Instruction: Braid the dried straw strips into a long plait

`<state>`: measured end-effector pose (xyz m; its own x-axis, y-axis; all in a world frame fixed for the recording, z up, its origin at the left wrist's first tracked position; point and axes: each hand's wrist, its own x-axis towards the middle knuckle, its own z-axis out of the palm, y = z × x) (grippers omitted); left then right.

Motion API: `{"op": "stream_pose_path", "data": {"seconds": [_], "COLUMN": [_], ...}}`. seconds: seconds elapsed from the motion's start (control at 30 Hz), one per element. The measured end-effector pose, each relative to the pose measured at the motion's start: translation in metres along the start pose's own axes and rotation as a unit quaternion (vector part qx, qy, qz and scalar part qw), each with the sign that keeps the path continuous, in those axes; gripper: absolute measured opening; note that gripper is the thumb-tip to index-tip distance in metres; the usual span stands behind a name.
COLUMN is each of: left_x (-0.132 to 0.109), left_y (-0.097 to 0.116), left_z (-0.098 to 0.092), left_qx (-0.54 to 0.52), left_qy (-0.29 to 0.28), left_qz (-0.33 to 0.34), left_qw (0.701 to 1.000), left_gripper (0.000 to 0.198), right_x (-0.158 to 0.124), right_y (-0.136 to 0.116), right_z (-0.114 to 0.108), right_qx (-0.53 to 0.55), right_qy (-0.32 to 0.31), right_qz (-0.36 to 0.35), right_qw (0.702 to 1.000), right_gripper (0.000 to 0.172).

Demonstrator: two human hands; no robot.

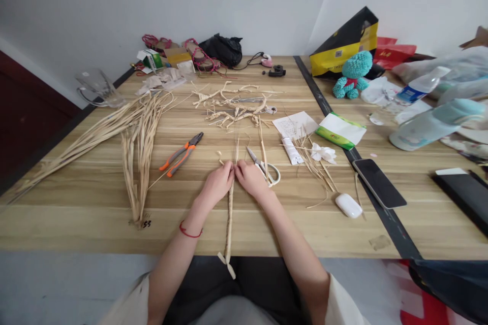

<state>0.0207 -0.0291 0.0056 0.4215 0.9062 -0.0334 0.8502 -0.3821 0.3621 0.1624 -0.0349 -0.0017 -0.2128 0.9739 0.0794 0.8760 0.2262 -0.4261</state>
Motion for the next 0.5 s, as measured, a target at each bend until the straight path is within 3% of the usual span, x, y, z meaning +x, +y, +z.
{"op": "stream_pose_path", "data": {"seconds": [0.5], "left_x": [-0.0002], "left_y": [-0.0006], "left_z": [0.0004], "left_qx": [0.005], "left_qy": [0.005], "left_qz": [0.007], "left_qw": [1.000], "left_gripper": [0.016], "right_x": [0.0000], "right_y": [0.0032], "right_z": [0.0017], "right_qx": [0.002], "right_qy": [0.002], "right_qz": [-0.009], "right_qw": [1.000], "right_gripper": [0.028]}}
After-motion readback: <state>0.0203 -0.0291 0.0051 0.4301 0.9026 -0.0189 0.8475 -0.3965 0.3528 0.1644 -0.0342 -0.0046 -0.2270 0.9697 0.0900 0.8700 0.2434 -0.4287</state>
